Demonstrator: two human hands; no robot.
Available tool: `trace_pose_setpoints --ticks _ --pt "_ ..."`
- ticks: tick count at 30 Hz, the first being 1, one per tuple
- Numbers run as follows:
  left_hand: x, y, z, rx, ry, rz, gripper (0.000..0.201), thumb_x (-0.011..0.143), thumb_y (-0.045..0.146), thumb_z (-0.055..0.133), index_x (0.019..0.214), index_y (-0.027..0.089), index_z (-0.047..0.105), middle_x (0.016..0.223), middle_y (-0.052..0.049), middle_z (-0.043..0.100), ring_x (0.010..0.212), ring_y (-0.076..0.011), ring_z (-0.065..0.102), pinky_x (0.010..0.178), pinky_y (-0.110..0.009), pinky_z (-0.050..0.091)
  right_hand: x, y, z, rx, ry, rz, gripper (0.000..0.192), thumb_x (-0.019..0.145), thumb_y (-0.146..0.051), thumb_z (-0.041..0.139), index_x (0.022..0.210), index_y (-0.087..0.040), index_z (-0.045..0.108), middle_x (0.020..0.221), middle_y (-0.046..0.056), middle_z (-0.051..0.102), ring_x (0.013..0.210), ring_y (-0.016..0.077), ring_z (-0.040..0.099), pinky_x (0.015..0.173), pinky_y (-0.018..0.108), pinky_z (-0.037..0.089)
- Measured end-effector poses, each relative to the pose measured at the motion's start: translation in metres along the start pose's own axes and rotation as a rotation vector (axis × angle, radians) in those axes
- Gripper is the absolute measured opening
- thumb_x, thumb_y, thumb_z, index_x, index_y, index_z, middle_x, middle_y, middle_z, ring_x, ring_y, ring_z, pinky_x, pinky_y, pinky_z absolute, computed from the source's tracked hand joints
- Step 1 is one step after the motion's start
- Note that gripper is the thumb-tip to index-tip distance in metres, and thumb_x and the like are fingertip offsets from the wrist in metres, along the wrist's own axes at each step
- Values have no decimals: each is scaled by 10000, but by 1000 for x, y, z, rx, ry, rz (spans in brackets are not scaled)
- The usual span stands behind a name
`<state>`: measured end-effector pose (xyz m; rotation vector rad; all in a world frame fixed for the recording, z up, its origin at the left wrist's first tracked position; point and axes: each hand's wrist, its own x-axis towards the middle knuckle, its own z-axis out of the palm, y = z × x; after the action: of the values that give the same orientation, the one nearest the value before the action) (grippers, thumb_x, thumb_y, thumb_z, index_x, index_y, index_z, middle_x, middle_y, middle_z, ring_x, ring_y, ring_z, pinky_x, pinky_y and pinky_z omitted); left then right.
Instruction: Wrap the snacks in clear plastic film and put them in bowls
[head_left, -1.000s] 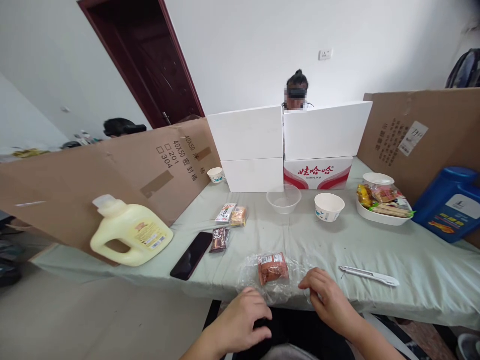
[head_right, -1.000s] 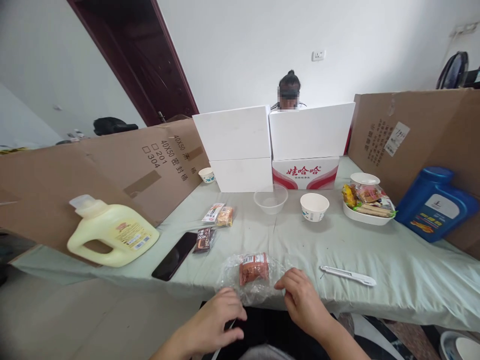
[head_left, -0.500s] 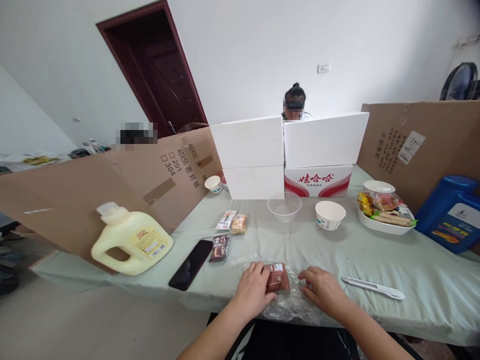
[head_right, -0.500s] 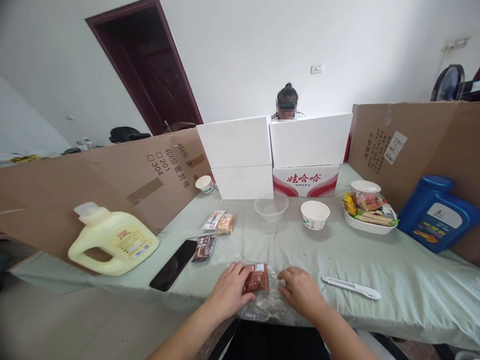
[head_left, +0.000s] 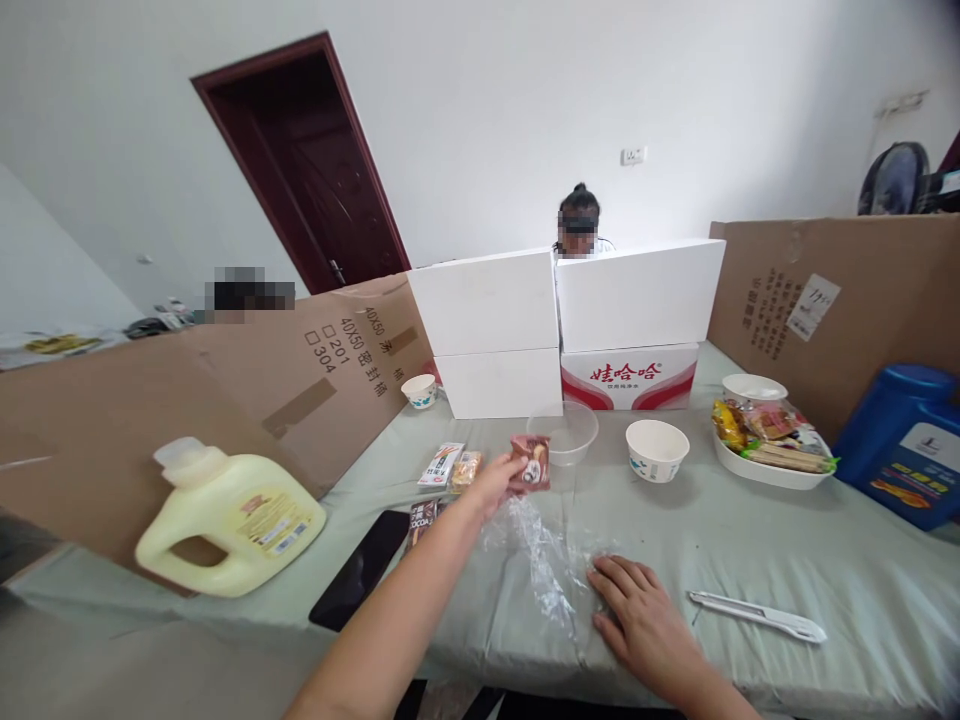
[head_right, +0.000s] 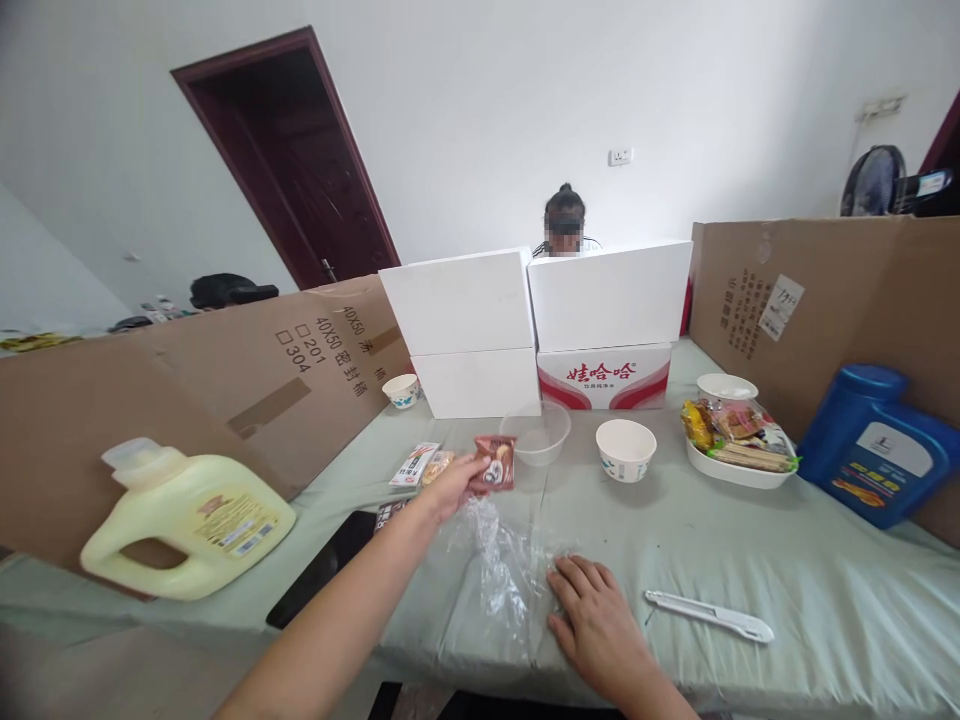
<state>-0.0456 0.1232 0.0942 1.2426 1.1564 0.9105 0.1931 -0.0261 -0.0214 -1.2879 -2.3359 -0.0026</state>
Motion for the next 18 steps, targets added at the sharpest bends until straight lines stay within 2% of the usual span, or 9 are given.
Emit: trace_pose_setpoints --ticks 4,6,8,10,13,15,18 --pt "53 24 9 -7 16 71 374 870 506 580 1024 166 564 931 -76 681 748 -160 688 656 -250 511 1 1 -2 11 -6 15 405 878 -326 579 1278 -259 567 1322 64 588 1209 248 527 1000 429 410" --pt "66 23 16 33 37 108 389 863 525 581 1031 174 557 934 -64 665 727 -141 677 652 -237 502 1 1 -3 15 -21 21 408 881 -339 578 1280 -256 566 1324 59 588 1212 244 526 1003 425 412" --pt "62 12 20 107 38 135 377 836 512 616 997 174 570 856 -33 648 661 -118 647 620 -219 478 1 1 -3 16 -43 27 412 883 -350 572 1282 -249 565 1331 58 585 1218 245 524 1007 427 410" --pt "43 -6 22 208 -24 144 329 790 467 672 896 161 608 725 -2 623 587 -111 607 595 -222 462 1 0 -1 6 -52 30 415 887 -347 556 1289 -242 561 1347 59 575 1237 250 512 1013 434 403" --pt "-7 -38 17 373 -181 138 222 646 322 787 707 156 652 619 9 605 581 -145 587 630 -277 485 0 2 5 -42 -29 41 413 879 -249 501 1287 -233 564 1369 59 558 1285 254 472 1036 452 373" --pt "-44 -55 8 455 -214 162 194 562 205 812 703 177 682 741 -16 652 768 -200 617 776 -330 493 -3 8 7 -104 -9 92 463 826 -151 467 1268 -229 577 1365 61 562 1300 265 457 1046 489 348" --pt "-86 -69 -10 692 -208 286 243 624 145 750 854 213 708 1025 -52 655 1048 -245 559 955 -377 432 -13 19 1 -228 58 238 522 751 -72 431 1228 -203 598 1342 93 577 1283 302 471 1030 554 333"
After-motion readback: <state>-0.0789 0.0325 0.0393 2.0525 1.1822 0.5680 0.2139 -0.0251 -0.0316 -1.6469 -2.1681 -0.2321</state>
